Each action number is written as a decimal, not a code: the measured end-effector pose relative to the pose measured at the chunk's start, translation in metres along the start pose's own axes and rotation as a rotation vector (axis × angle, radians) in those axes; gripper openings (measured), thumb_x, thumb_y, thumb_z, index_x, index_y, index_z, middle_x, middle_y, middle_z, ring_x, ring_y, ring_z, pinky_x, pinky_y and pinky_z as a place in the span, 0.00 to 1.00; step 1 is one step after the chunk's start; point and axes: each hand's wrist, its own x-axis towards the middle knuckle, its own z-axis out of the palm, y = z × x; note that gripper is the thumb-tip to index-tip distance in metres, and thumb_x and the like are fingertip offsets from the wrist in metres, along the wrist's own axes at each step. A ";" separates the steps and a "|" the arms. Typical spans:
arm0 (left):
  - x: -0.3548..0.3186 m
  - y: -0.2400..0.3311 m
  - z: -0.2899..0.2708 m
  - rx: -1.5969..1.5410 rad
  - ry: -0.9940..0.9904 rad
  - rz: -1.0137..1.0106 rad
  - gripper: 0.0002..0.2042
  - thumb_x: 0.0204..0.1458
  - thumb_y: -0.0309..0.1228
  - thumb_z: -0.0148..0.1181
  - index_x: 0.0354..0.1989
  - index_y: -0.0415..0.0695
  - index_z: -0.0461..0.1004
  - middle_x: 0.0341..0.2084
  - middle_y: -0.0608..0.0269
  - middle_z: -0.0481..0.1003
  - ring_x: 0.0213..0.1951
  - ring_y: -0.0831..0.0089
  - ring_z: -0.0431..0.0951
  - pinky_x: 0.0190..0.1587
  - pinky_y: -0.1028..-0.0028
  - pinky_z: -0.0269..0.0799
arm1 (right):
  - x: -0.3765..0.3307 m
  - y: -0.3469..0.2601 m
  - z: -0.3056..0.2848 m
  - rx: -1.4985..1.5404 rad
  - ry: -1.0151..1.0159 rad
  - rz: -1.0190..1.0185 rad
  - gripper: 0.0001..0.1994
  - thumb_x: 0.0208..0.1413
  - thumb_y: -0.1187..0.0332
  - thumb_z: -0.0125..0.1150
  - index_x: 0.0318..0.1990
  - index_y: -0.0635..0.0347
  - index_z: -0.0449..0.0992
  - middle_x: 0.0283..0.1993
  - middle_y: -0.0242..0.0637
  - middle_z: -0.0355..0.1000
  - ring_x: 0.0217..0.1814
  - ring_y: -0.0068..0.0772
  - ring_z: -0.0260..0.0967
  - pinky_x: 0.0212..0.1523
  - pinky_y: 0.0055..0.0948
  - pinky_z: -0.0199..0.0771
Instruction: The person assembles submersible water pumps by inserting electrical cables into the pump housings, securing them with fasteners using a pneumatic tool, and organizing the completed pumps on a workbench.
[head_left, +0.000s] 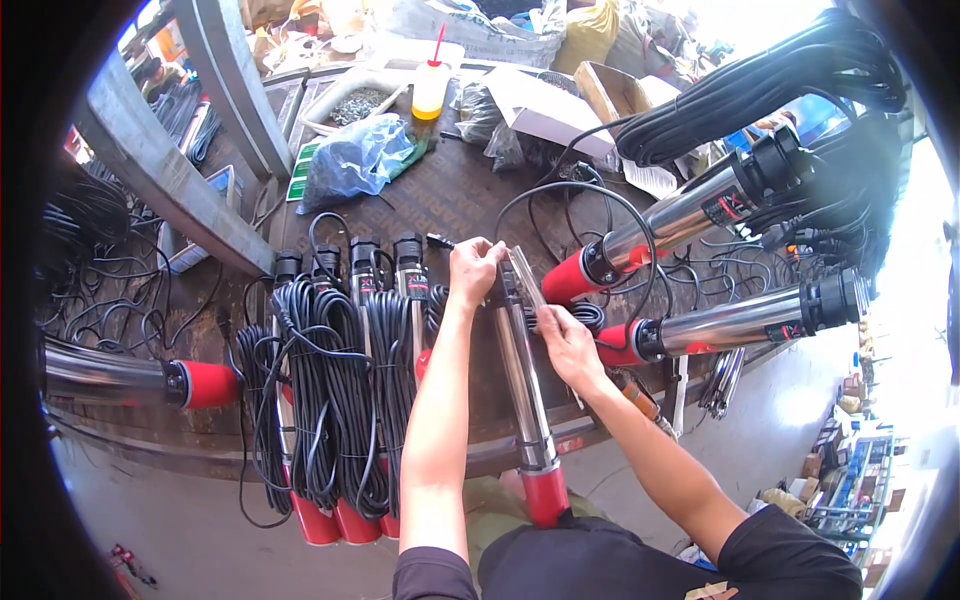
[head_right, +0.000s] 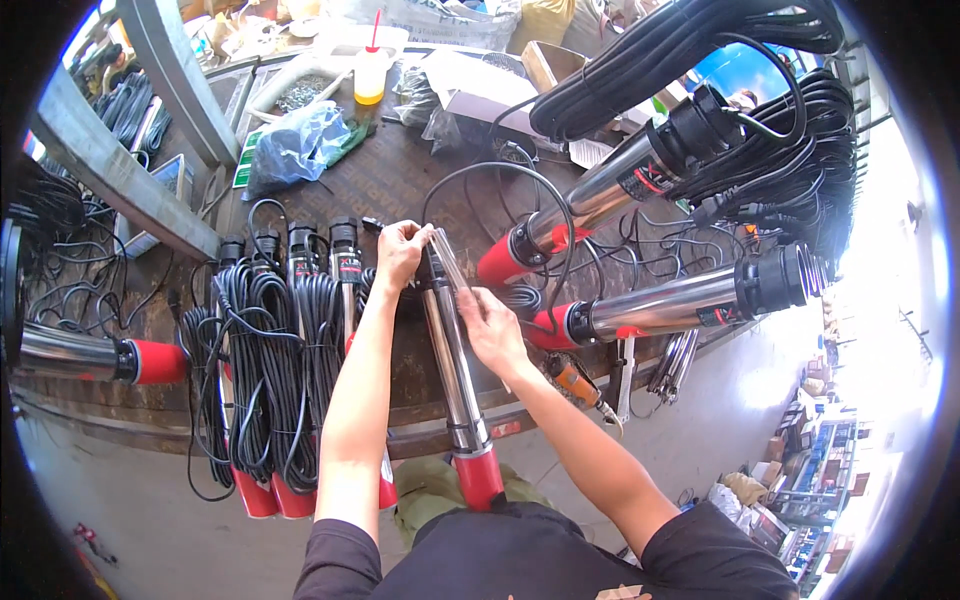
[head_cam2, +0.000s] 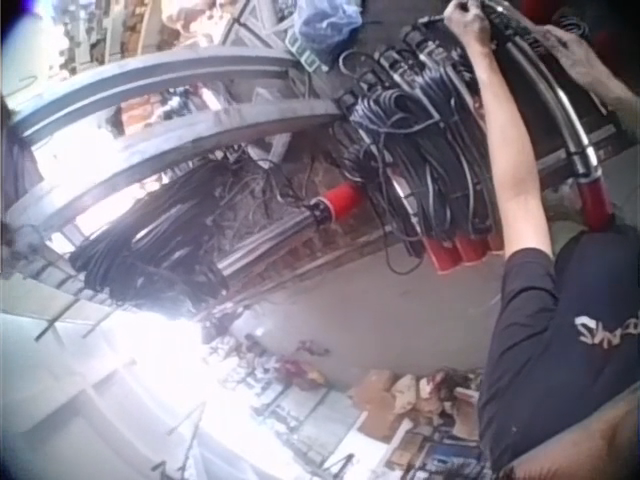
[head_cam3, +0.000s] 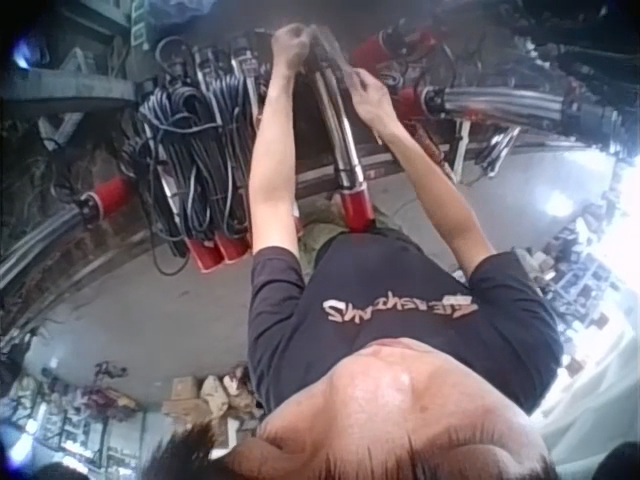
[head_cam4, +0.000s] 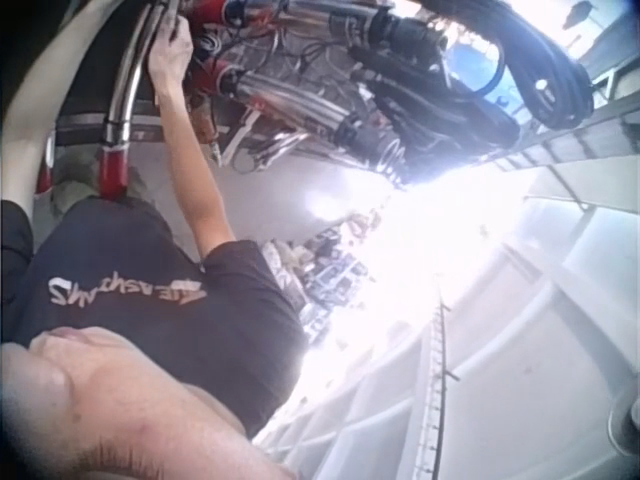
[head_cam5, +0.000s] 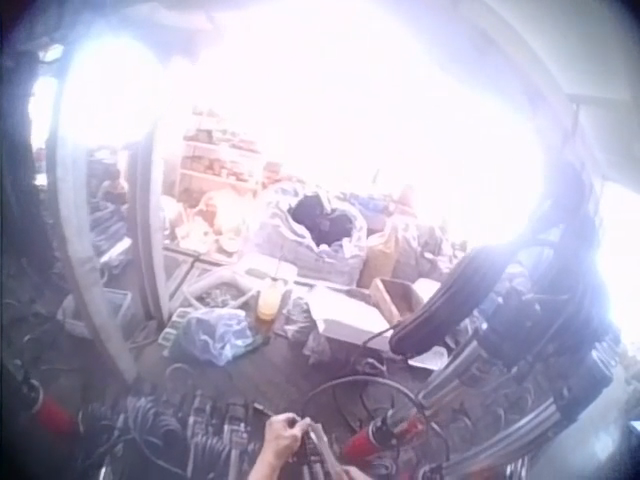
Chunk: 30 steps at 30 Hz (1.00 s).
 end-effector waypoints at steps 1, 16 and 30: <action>-0.001 0.008 0.005 -0.037 -0.050 -0.003 0.11 0.58 0.29 0.65 0.26 0.35 0.80 0.23 0.62 0.82 0.25 0.82 0.76 0.29 0.78 0.70 | -0.010 0.017 -0.002 0.046 0.043 -0.006 0.24 0.68 0.49 0.53 0.56 0.63 0.75 0.45 0.54 0.78 0.49 0.42 0.77 0.52 0.36 0.73; 0.005 0.005 0.007 -0.140 -0.085 -0.087 0.10 0.59 0.27 0.63 0.28 0.33 0.78 0.28 0.55 0.83 0.31 0.74 0.83 0.36 0.76 0.77 | -0.068 0.026 0.033 -0.333 0.165 -0.148 0.23 0.57 0.59 0.64 0.59 0.55 0.76 0.39 0.44 0.69 0.37 0.48 0.73 0.37 0.43 0.76; -0.166 0.014 0.051 0.614 0.026 -0.393 0.29 0.63 0.52 0.49 0.56 0.34 0.59 0.51 0.32 0.69 0.56 0.35 0.68 0.59 0.46 0.62 | -0.077 0.045 0.033 -0.465 0.262 -0.347 0.25 0.54 0.63 0.64 0.60 0.58 0.74 0.50 0.41 0.70 0.48 0.46 0.72 0.38 0.39 0.80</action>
